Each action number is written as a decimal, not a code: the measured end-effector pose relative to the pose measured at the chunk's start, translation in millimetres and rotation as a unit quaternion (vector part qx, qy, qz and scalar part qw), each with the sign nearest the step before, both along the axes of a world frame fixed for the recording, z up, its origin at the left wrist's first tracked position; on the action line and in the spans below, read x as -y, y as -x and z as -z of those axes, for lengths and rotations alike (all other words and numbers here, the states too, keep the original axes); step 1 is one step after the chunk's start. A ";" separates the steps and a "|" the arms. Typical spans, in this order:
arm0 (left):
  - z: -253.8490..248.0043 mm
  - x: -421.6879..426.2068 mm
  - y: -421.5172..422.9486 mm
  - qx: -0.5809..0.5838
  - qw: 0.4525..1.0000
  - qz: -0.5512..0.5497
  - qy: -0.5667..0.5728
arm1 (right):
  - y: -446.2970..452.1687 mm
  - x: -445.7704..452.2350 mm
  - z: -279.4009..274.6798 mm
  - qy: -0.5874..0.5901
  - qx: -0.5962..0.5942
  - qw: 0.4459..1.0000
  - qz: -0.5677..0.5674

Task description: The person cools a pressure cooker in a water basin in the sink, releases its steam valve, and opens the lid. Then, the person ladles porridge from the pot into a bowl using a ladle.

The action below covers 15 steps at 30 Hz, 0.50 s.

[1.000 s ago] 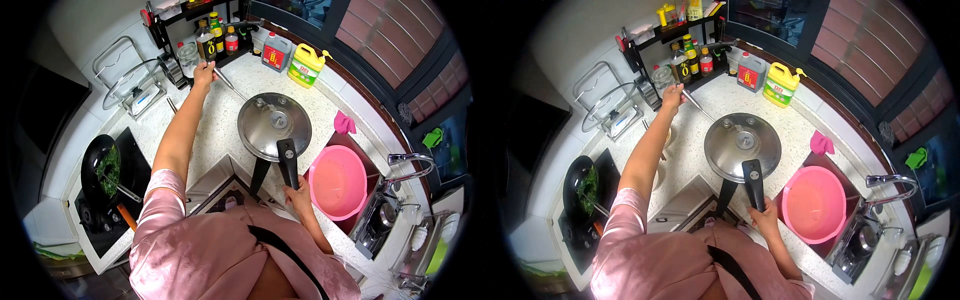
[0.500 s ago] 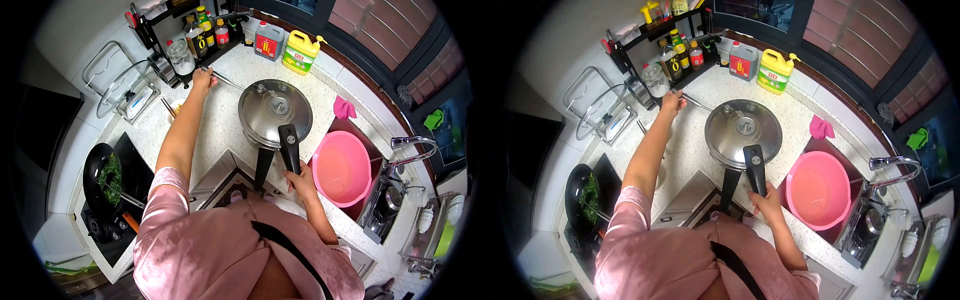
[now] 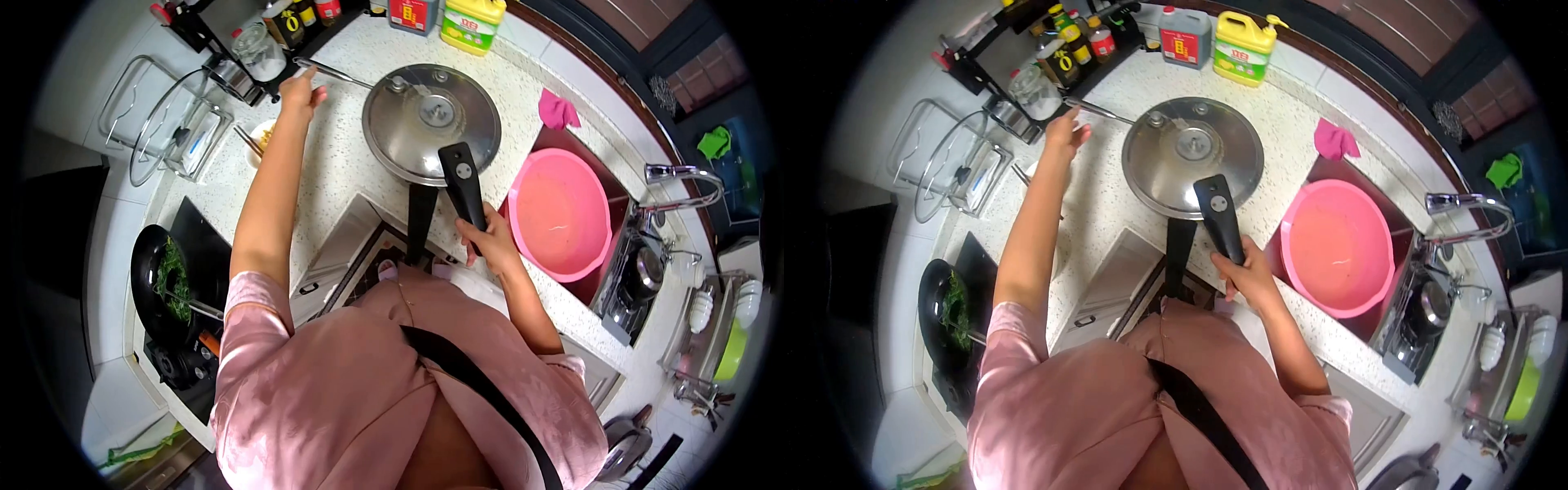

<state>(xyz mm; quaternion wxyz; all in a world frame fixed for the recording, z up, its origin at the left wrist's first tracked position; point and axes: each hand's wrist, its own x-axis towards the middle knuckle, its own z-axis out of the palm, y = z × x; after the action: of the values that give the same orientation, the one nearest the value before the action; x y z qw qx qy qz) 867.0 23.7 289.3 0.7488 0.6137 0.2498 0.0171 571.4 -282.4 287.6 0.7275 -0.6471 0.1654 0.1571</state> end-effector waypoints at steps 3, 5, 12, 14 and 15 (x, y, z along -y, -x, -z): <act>-3.3 16.7 53.1 0.051 0.997 -0.049 0.010 | 0.2 2.9 4.2 -0.047 -0.004 0.999 -0.001; -0.8 37.0 110.3 0.101 0.992 -0.072 -0.004 | -0.2 2.7 2.2 -0.055 -0.011 0.998 -0.005; 68.3 85.6 252.7 -0.088 0.932 0.276 0.218 | -3.7 9.6 11.4 -0.086 -0.038 0.995 -0.035; 52.2 102.8 263.8 -0.126 0.904 0.300 0.276 | -4.2 10.4 10.8 -0.086 -0.036 0.995 -0.035; 42.7 110.1 266.5 -0.160 0.873 0.317 0.334 | -4.2 10.8 10.1 -0.083 -0.034 0.995 -0.042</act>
<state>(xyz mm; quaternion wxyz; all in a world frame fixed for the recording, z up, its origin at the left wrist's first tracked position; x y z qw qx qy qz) 600.5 -86.4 246.6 0.8241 0.3674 0.1495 -0.4043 575.6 -293.2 277.6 0.7656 -0.5849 0.1490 0.2226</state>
